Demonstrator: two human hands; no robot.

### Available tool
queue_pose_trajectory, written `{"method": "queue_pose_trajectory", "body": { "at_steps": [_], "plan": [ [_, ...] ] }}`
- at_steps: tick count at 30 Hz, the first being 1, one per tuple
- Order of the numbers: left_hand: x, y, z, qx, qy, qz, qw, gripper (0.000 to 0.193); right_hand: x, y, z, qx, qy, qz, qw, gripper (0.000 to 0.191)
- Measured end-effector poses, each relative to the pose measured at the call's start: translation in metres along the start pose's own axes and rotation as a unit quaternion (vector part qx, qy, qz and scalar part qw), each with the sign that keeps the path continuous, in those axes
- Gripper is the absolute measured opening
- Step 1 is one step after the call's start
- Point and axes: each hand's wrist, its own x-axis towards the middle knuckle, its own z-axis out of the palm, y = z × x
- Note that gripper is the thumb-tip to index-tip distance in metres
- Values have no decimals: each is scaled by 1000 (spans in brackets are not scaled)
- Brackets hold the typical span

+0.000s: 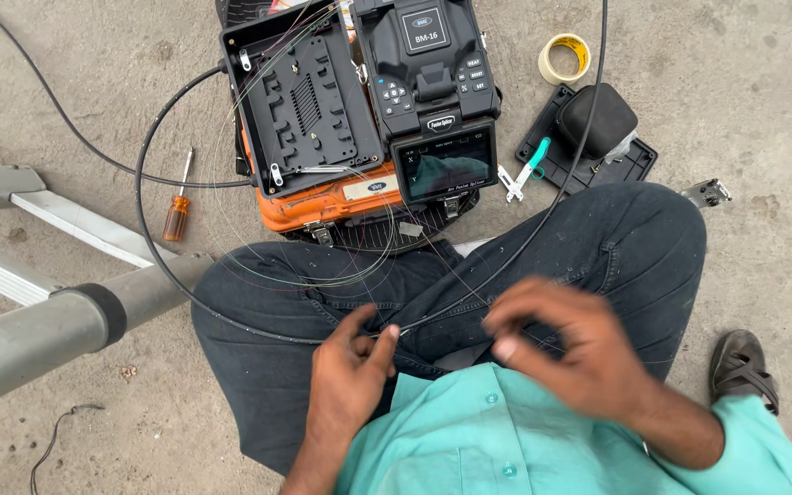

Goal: The person sits on the ground and splices a fiber optic cable. They strip the cable jacket, place the fiber into a fusion splicer, operate the splicer, handle a fiber cleaver, and arrange the stripped fiber strands and protective sleeves in the splice tray.

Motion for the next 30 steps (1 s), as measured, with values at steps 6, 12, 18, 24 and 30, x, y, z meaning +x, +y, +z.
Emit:
{"method": "queue_pose_trajectory", "body": {
  "at_steps": [6,12,18,24,30],
  "plan": [
    [0,-13,8,-143,-93,-23,985,25,-8,17,34,-62,-134,180,973,18],
    [-28,-5,5,-184,-129,117,967,13,-18,19,40,-19,-69,126,989,17],
    [-46,17,0,-352,-187,23,917,20,-5,4,45,46,-190,175,965,69],
    [-53,22,-19,-474,-165,42,864,24,7,-3,51,37,-214,0,976,13],
    [-45,2,-58,-502,-80,111,854,25,11,-16,27,-49,-214,17,975,13]
  ]
}}
